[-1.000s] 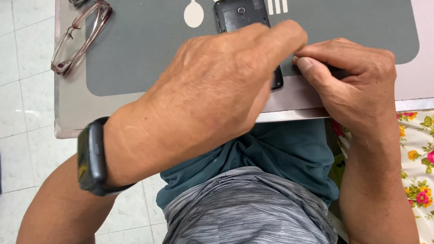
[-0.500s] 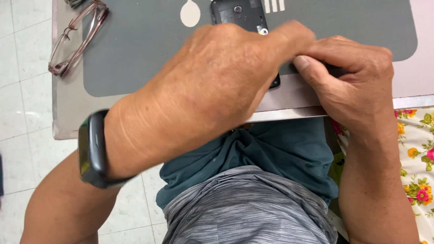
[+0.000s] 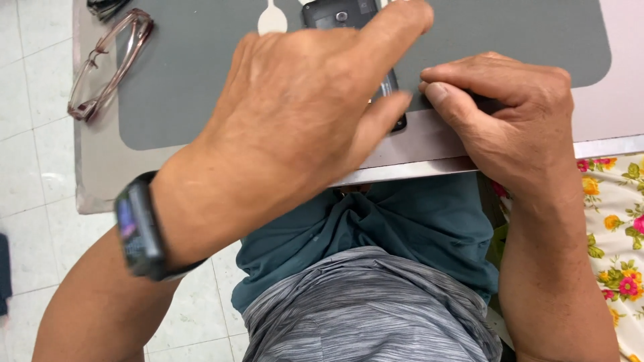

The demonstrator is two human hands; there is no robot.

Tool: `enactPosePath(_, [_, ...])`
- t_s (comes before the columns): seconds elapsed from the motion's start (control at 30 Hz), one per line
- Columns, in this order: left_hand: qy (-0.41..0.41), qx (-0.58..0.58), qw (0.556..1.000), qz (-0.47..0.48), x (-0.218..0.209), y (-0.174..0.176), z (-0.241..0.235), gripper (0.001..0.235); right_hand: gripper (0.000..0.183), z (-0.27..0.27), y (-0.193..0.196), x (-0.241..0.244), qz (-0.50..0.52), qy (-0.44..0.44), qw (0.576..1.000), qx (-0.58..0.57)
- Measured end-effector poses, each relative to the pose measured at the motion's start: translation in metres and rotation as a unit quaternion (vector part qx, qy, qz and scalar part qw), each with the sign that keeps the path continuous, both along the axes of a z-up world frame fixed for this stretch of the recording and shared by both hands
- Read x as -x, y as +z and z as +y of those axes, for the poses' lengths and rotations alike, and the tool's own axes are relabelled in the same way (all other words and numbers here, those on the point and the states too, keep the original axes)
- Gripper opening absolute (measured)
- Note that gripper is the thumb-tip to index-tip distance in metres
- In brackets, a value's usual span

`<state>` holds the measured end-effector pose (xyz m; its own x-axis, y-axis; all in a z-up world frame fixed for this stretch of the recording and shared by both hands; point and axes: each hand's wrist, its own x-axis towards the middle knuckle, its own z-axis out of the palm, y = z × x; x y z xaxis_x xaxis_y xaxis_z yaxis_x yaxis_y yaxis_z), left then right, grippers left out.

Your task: The person uses a precision screwdriver to remove screws from the back of a disassembled mobile phone. They then use their fingers to remove small components and place them on the table.

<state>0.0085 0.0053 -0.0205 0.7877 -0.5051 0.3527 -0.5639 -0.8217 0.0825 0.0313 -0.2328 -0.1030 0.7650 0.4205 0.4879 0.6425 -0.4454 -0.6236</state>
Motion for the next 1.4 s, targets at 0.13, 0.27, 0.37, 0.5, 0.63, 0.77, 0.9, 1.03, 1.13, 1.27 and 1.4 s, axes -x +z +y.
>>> enactPosePath(0.13, [-0.055,0.100,0.984,0.139,0.000,0.009,0.002,0.059,0.010,-0.001,0.001,0.000,-0.008,0.009,1.000,0.006])
enactPosePath(0.27, [-0.014,0.083,0.985,0.148,0.000,0.011,-0.002,0.078,0.010,0.000,0.001,-0.001,-0.003,0.006,1.000,0.013])
enactPosePath(0.37, [0.057,0.046,0.990,0.119,-0.002,0.007,-0.012,0.071,0.012,-0.002,-0.001,-0.001,-0.007,0.002,1.000,0.023])
enactPosePath(0.5, [0.147,-0.039,0.985,-0.078,-0.004,-0.011,-0.010,0.054,0.012,-0.003,-0.001,-0.001,-0.001,-0.003,1.000,0.021])
enactPosePath(0.63, [0.141,-0.049,0.984,-0.093,0.000,-0.011,-0.005,0.042,0.011,-0.002,0.000,0.000,0.002,-0.001,1.000,0.021])
enactPosePath(0.77, [0.056,0.002,0.998,0.002,0.003,0.002,-0.006,0.011,0.012,-0.001,0.000,0.000,0.000,-0.005,1.000,0.019])
enactPosePath(0.9, [0.053,0.022,0.998,0.035,0.002,0.007,-0.011,0.018,0.013,-0.001,0.002,0.001,0.003,0.001,1.000,0.012])
enactPosePath(1.03, [0.060,-0.004,0.998,0.010,0.000,0.000,-0.008,0.014,0.010,-0.002,-0.001,-0.001,-0.002,-0.001,1.000,0.009])
enactPosePath(1.13, [0.014,0.000,1.000,0.026,0.005,0.005,-0.008,0.022,0.011,-0.002,0.000,0.000,0.000,0.003,1.000,0.014])
enactPosePath(1.27, [0.029,-0.014,0.999,0.010,0.000,-0.001,-0.007,0.014,0.012,-0.001,0.000,0.000,-0.001,0.001,1.000,0.011])
enactPosePath(1.4, [0.021,-0.051,0.998,0.019,0.005,0.005,-0.006,0.025,0.011,-0.002,-0.002,-0.001,-0.002,0.000,1.000,0.004])
